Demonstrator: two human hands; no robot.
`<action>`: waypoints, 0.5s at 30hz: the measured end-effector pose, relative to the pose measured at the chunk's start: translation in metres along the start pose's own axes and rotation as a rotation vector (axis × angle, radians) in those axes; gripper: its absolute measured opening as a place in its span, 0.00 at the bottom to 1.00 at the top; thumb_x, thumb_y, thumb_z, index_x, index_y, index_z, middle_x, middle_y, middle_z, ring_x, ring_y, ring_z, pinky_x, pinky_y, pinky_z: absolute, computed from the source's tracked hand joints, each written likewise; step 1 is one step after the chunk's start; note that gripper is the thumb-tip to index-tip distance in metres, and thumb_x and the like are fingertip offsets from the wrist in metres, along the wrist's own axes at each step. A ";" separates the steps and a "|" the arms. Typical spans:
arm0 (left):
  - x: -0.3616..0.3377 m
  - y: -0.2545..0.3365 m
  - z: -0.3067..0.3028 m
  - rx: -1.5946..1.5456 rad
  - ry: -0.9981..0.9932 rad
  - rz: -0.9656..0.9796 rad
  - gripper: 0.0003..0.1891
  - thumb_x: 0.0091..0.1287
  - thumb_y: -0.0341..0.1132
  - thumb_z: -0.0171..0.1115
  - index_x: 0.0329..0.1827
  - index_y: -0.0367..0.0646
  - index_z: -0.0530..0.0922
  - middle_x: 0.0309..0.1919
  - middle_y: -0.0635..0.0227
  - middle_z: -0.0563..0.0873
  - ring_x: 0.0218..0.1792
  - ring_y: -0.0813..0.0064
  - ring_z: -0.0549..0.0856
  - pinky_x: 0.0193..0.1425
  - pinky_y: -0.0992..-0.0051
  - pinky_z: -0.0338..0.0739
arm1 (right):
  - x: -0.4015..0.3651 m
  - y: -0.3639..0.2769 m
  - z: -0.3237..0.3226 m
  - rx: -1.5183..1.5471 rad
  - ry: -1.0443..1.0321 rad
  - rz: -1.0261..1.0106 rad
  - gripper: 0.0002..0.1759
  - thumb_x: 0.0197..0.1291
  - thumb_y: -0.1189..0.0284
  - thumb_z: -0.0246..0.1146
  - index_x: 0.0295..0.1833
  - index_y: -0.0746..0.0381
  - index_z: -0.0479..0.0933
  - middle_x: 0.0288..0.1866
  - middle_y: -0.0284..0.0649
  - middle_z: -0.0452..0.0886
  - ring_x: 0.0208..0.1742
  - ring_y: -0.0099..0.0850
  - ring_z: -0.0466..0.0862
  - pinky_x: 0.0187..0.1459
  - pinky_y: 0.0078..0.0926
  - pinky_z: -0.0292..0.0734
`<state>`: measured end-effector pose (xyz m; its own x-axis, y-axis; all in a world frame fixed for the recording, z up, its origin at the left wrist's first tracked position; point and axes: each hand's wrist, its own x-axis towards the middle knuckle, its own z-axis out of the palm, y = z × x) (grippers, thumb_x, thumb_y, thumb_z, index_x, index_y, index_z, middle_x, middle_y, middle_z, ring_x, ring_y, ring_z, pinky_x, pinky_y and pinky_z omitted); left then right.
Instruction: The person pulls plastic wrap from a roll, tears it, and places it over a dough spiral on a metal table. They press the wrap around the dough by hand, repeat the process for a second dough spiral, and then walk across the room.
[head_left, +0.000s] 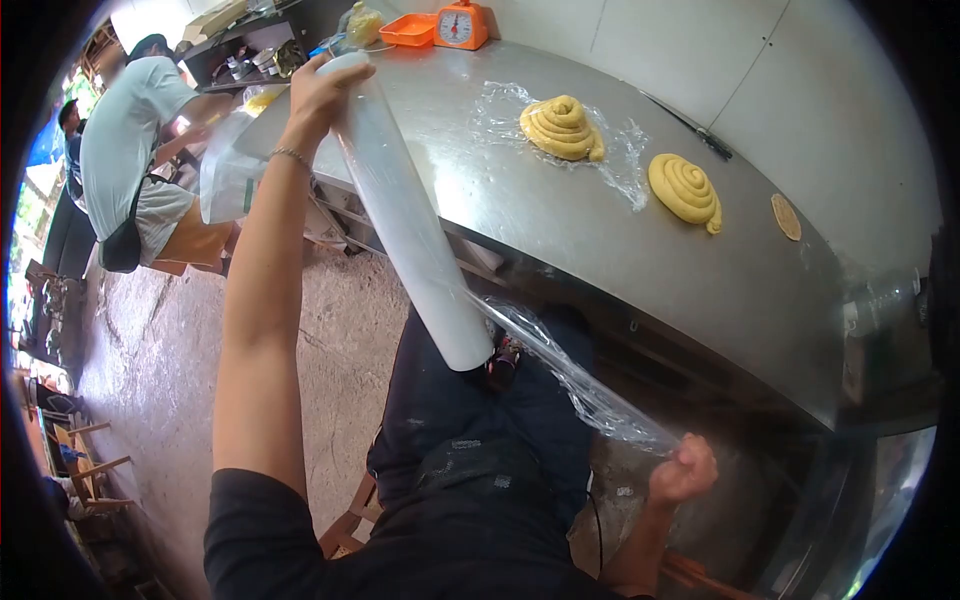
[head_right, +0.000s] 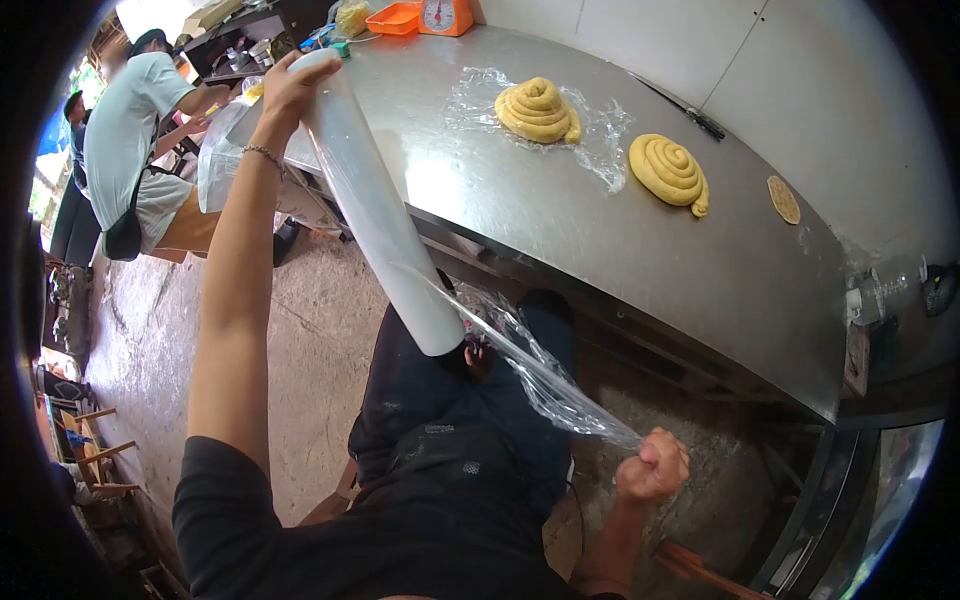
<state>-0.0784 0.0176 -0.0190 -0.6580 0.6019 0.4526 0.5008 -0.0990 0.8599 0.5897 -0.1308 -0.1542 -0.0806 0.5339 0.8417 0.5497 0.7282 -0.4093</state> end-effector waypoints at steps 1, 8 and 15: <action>0.001 0.000 -0.002 -0.020 0.002 -0.034 0.24 0.55 0.45 0.90 0.47 0.39 0.89 0.39 0.66 0.92 0.37 0.75 0.89 0.44 0.71 0.86 | 0.000 0.004 -0.010 -0.037 0.034 0.006 0.10 0.64 0.81 0.55 0.28 0.64 0.69 0.21 0.40 0.74 0.20 0.34 0.74 0.28 0.33 0.77; 0.063 -0.071 -0.061 -0.556 0.039 -0.400 0.14 0.68 0.42 0.81 0.45 0.40 0.90 0.33 0.66 0.89 0.30 0.69 0.88 0.35 0.65 0.85 | 0.032 0.022 -0.079 -0.105 0.256 0.092 0.18 0.83 0.69 0.53 0.33 0.64 0.70 0.25 0.36 0.67 0.25 0.27 0.67 0.27 0.31 0.65; 0.080 -0.070 -0.125 -0.708 -0.029 -0.446 0.11 0.75 0.38 0.73 0.51 0.40 0.87 0.37 0.63 0.91 0.34 0.67 0.91 0.42 0.65 0.90 | 0.072 0.042 -0.158 0.288 0.528 0.137 0.15 0.85 0.64 0.55 0.45 0.64 0.73 0.36 0.35 0.64 0.32 0.26 0.66 0.33 0.30 0.59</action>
<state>-0.2365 -0.0267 -0.0130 -0.6915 0.7215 0.0366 -0.2810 -0.3152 0.9065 0.7382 -0.1297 -0.0547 0.4374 0.3995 0.8057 0.2738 0.7942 -0.5425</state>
